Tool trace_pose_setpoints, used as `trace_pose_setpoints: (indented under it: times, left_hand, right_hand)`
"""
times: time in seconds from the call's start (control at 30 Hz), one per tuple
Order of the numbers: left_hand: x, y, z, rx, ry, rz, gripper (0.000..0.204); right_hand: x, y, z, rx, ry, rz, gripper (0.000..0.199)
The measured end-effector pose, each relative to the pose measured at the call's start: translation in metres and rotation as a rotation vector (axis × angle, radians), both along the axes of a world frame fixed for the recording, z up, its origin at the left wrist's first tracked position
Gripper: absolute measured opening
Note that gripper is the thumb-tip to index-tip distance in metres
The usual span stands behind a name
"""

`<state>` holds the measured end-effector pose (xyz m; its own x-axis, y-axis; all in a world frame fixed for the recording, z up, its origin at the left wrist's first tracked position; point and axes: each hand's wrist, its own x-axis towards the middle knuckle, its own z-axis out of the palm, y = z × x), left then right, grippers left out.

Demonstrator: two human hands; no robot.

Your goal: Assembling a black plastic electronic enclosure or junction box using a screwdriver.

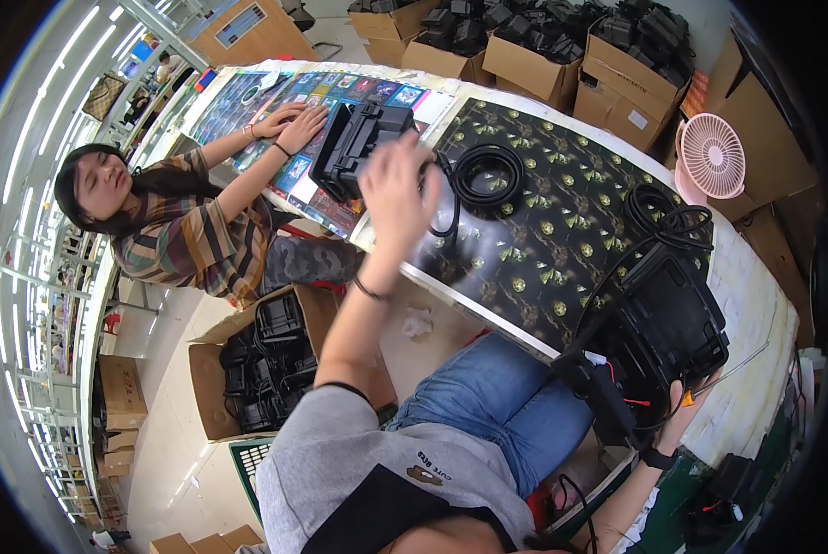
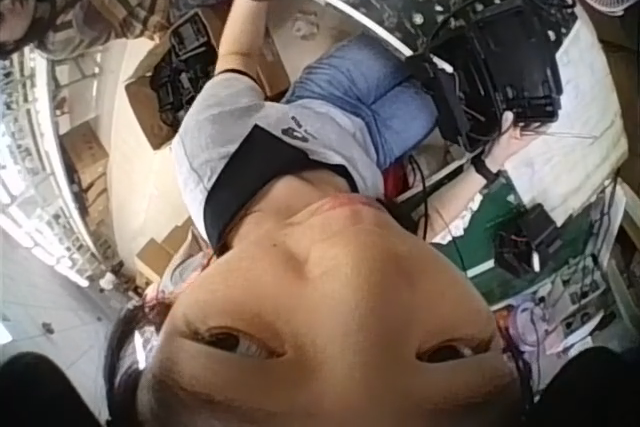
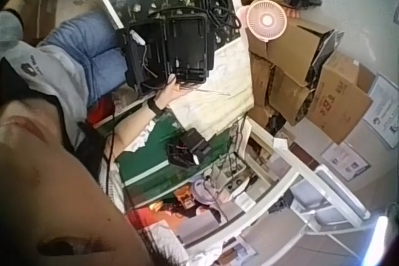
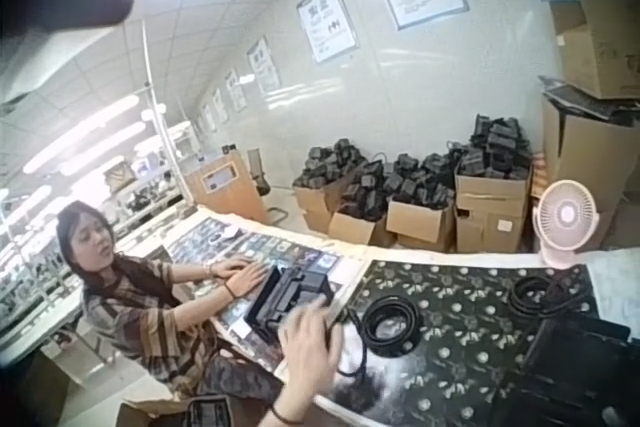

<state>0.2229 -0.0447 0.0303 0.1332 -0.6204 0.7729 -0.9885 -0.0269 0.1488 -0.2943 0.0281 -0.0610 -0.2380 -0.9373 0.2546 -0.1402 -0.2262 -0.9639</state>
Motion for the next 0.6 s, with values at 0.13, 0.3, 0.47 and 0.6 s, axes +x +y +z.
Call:
trace_pose_setpoints:
  times: [0.13, 0.3, 0.47, 0.6]
  left_hand:
    - [0.098, -0.062, 0.036, 0.169, -0.099, 0.197, 0.027]
    - [0.128, -0.095, 0.029, 0.334, -0.019, 0.194, 0.028]
    - [0.062, -0.045, 0.023, 0.124, -0.007, -0.021, 0.015]
    - [0.0, -0.003, 0.016, 0.08, 0.071, -0.261, 0.011]
  right_hand:
    - [0.006, -0.005, -0.001, -0.01, -0.03, 0.045, 0.099]
    - [-0.001, -0.005, -0.005, -0.019, 0.012, 0.014, 0.099]
    - [0.003, -0.003, 0.0, -0.009, 0.027, 0.03, 0.1]
    - [0.002, -0.001, 0.003, 0.008, 0.041, 0.019, 0.097]
